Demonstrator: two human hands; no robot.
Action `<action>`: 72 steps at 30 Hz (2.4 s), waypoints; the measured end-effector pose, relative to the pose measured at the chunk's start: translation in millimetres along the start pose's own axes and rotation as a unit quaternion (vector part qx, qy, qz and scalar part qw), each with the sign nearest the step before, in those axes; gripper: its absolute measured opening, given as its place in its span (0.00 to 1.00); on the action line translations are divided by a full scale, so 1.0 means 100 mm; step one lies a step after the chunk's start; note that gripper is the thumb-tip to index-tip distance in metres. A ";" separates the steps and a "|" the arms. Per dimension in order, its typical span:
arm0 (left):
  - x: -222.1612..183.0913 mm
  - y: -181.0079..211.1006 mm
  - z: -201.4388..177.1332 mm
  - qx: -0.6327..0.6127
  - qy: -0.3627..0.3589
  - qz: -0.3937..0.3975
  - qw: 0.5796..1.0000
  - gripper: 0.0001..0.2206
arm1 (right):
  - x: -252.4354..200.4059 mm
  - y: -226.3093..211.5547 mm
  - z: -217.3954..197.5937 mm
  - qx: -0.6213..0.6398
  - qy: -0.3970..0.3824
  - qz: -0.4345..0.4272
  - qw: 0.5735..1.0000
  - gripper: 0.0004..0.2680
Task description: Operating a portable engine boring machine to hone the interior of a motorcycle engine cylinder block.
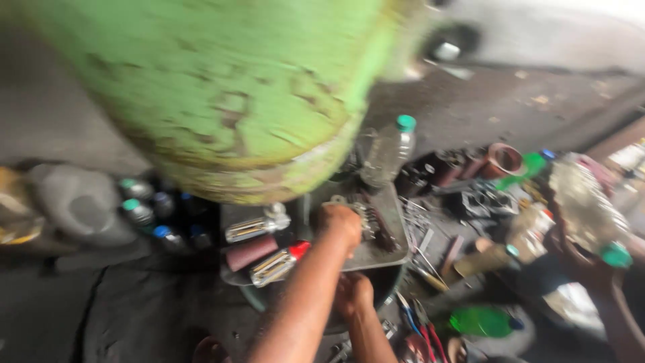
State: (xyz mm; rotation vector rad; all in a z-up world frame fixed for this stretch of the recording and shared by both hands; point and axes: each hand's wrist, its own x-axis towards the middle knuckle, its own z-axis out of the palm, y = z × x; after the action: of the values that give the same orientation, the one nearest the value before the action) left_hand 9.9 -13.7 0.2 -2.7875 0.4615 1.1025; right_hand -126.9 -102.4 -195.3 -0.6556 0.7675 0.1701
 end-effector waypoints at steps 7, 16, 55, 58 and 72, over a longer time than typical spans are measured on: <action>-0.13 -0.21 0.41 -0.267 0.370 0.081 0.886 0.15 | 1.11 -0.21 0.85 -0.093 -0.125 0.056 0.986 0.10; -1.17 -1.03 0.95 -0.456 0.559 0.019 0.692 0.03 | 1.07 -0.33 0.27 -0.154 -0.160 0.072 0.972 0.12; -0.93 -0.92 0.24 -0.369 0.537 0.010 0.758 0.14 | -1.16 -1.34 1.97 -0.198 -0.191 -0.072 0.959 0.13; -0.28 -1.33 0.09 -0.289 0.511 -0.100 0.804 0.10 | -1.09 -1.60 1.86 -0.202 -0.160 -0.106 0.960 0.12; -0.09 -1.55 0.29 -0.368 0.532 -0.102 0.755 0.28 | -1.19 -1.79 1.56 -0.184 -0.163 -0.111 0.963 0.15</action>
State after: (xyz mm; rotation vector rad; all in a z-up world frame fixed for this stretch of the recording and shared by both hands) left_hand 33.8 141.3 -16.4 -3.7636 -0.3400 -0.6691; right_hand -53.5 -138.6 57.9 -1.0322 0.3393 0.2114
